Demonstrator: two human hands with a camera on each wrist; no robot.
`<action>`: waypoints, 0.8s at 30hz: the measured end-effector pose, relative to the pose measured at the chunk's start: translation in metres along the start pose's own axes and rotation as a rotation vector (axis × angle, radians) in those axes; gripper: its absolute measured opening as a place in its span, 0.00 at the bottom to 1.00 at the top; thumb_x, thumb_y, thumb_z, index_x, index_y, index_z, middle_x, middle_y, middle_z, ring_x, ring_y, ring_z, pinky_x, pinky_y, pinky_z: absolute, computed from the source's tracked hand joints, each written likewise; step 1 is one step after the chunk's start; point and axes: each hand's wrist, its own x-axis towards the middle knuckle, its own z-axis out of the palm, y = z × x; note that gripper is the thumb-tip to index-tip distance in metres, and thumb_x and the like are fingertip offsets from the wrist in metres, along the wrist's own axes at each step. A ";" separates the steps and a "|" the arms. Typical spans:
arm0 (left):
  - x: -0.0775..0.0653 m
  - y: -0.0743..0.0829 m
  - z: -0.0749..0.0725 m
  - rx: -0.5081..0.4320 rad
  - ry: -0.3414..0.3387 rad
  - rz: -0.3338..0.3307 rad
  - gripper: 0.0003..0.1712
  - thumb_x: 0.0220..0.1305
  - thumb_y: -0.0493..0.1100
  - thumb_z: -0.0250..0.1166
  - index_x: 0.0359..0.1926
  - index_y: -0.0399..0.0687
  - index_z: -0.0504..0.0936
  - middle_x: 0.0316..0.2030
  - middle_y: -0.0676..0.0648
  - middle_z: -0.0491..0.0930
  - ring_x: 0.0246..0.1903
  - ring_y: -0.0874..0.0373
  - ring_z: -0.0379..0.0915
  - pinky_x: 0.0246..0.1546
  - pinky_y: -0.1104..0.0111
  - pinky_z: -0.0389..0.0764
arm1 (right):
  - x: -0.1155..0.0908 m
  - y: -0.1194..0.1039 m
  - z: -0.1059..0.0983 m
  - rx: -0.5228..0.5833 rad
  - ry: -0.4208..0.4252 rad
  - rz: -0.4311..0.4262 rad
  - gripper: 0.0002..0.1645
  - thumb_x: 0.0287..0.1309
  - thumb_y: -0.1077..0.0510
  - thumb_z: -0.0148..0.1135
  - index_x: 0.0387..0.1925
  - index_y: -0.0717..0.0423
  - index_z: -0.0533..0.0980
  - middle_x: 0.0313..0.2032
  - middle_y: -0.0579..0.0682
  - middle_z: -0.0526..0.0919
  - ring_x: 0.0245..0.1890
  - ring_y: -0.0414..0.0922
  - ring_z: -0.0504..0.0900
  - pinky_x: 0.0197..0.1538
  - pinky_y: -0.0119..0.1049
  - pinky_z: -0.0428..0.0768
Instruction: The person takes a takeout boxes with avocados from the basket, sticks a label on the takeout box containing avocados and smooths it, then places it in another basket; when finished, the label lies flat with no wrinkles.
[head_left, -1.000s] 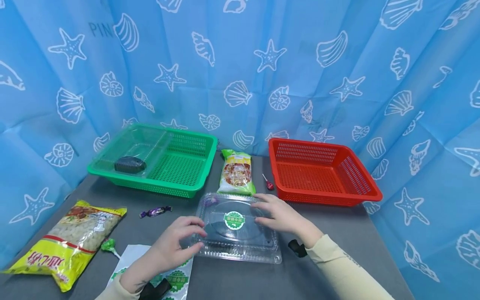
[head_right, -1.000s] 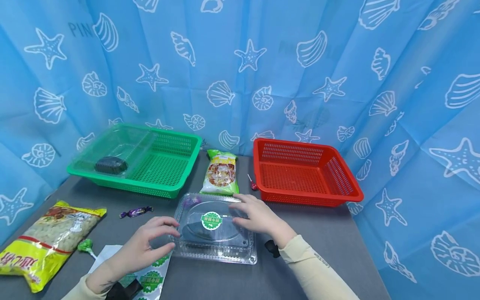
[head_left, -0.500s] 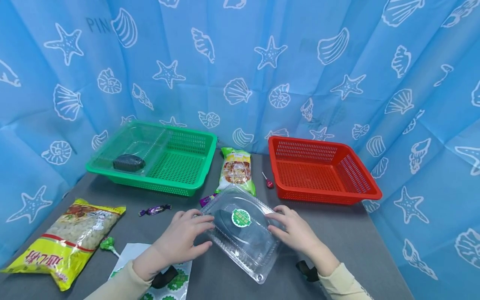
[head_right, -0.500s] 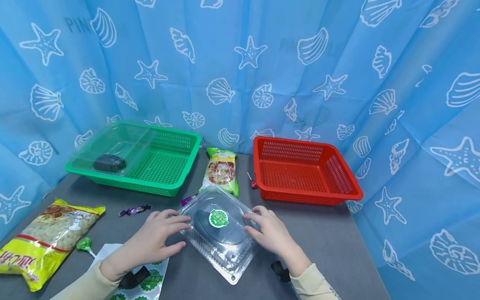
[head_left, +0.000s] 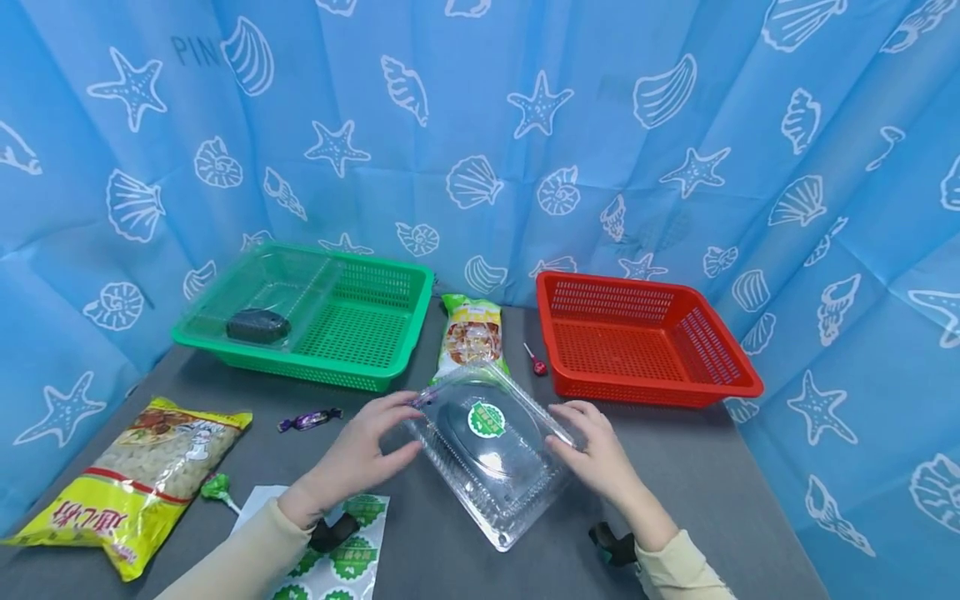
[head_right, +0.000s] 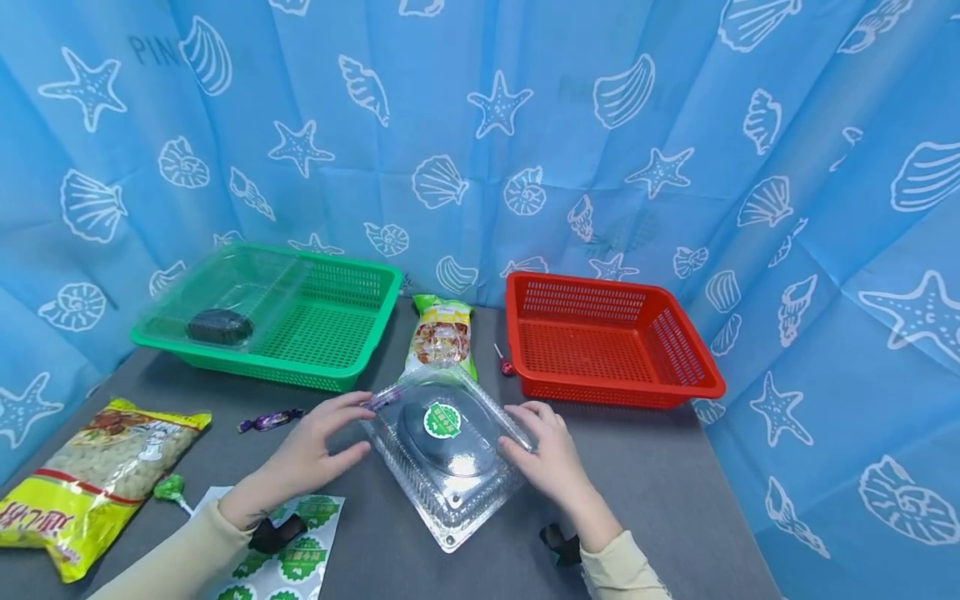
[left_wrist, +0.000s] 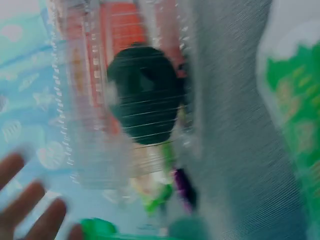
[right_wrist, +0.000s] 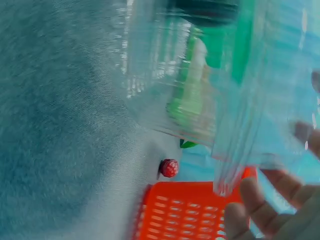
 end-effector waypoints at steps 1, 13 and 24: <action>0.001 -0.003 -0.001 -0.105 0.072 -0.066 0.17 0.50 0.43 0.64 0.43 0.45 0.75 0.49 0.47 0.71 0.46 0.56 0.68 0.42 0.61 0.73 | 0.001 0.002 -0.002 0.080 -0.005 0.045 0.27 0.46 0.54 0.64 0.51 0.51 0.70 0.48 0.53 0.70 0.45 0.51 0.69 0.41 0.45 0.72; 0.008 -0.047 -0.015 -0.957 0.518 -0.750 0.41 0.58 0.45 0.57 0.61 0.52 0.36 0.46 0.43 0.55 0.37 0.53 0.70 0.39 0.62 0.77 | 0.006 0.021 0.002 0.616 -0.298 0.410 0.41 0.43 0.57 0.64 0.60 0.45 0.57 0.57 0.60 0.59 0.37 0.50 0.73 0.30 0.44 0.78; 0.022 -0.044 -0.016 -1.103 0.696 -0.761 0.53 0.55 0.38 0.60 0.62 0.64 0.26 0.42 0.43 0.59 0.36 0.53 0.69 0.43 0.62 0.75 | 0.004 0.010 0.015 0.706 -0.227 0.575 0.43 0.38 0.57 0.68 0.59 0.46 0.59 0.49 0.60 0.63 0.29 0.49 0.76 0.26 0.49 0.78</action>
